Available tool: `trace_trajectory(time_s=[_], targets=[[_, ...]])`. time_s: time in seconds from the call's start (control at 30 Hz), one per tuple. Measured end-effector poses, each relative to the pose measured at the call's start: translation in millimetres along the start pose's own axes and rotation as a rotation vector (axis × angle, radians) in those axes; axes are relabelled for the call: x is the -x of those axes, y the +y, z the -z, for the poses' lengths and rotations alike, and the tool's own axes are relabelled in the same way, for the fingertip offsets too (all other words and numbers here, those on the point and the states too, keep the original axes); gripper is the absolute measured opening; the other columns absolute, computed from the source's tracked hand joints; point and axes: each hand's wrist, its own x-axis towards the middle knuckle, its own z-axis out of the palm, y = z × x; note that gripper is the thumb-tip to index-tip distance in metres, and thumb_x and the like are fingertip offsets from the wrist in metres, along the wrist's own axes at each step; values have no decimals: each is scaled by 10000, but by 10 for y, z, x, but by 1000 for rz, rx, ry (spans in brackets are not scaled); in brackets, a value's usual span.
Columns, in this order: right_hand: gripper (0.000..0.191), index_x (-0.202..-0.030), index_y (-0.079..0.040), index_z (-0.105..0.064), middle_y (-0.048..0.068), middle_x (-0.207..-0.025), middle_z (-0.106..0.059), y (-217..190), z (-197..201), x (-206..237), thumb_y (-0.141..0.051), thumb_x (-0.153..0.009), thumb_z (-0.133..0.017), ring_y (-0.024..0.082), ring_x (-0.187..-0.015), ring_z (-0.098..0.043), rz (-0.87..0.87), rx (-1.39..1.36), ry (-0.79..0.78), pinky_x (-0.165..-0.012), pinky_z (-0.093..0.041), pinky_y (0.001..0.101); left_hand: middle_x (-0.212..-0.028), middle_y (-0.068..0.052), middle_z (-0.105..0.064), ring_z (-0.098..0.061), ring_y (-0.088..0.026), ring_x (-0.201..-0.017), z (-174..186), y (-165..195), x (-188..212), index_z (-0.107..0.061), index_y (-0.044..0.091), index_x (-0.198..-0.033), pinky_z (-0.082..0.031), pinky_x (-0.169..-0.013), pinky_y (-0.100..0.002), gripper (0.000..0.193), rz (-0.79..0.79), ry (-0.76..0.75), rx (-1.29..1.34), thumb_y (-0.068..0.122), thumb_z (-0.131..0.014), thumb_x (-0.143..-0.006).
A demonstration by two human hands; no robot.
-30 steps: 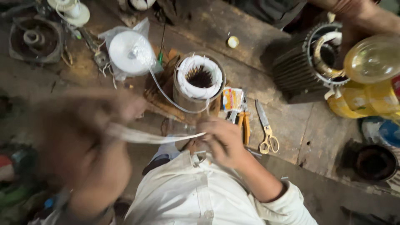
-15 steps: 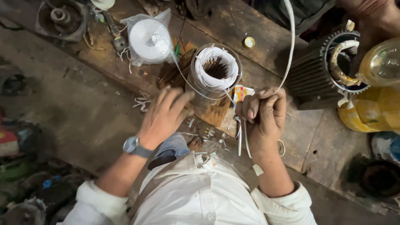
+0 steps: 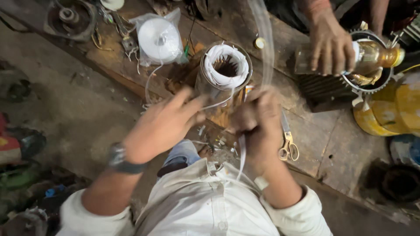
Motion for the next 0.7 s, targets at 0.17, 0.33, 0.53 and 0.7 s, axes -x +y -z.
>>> trace_trajectory(time_s=[0.17, 0.33, 0.53, 0.7], targets=[[313, -1255, -10, -581, 86, -1050, -678, -91, -473, 733, -275, -1098, -637, 128, -824, -593, -447, 173, -402, -719, -491, 293, -1230, -104, -723, -725, -353, -1093, -534, -120, -510, -661, 149, -1302, -583, -921, -449, 249, -351, 88, 502, 298, -548, -1137], [372, -1343, -22, -654, -9, -710, -566, -685, -46, 664, -142, -991, -641, 71, -606, -528, -41, 390, 143, -547, -414, 229, -933, -100, -733, -725, -333, -836, -425, -341, -484, -728, 140, -991, -569, -699, -456, 287, 37, -77, 49, 374, -577, -1059], [159, -1158, -1, -695, -42, -699, -492, -525, 718, 508, -75, -1036, -624, 57, -585, -403, 35, 403, 509, -515, -336, 249, -729, -150, -669, -698, -327, -682, -543, -121, -489, -614, 39, -1228, -523, -615, -415, 351, 96, 74, 472, 333, -537, -1052], [182, -1152, 20, -733, -50, -729, -515, -503, 868, 461, -55, -1014, -642, 43, -610, -408, 5, 644, 487, -537, -330, 234, -740, -129, -647, -642, -216, -661, -723, -324, -648, -676, 26, -1143, -517, -626, -337, 325, -6, -30, 612, 316, -543, -1081]])
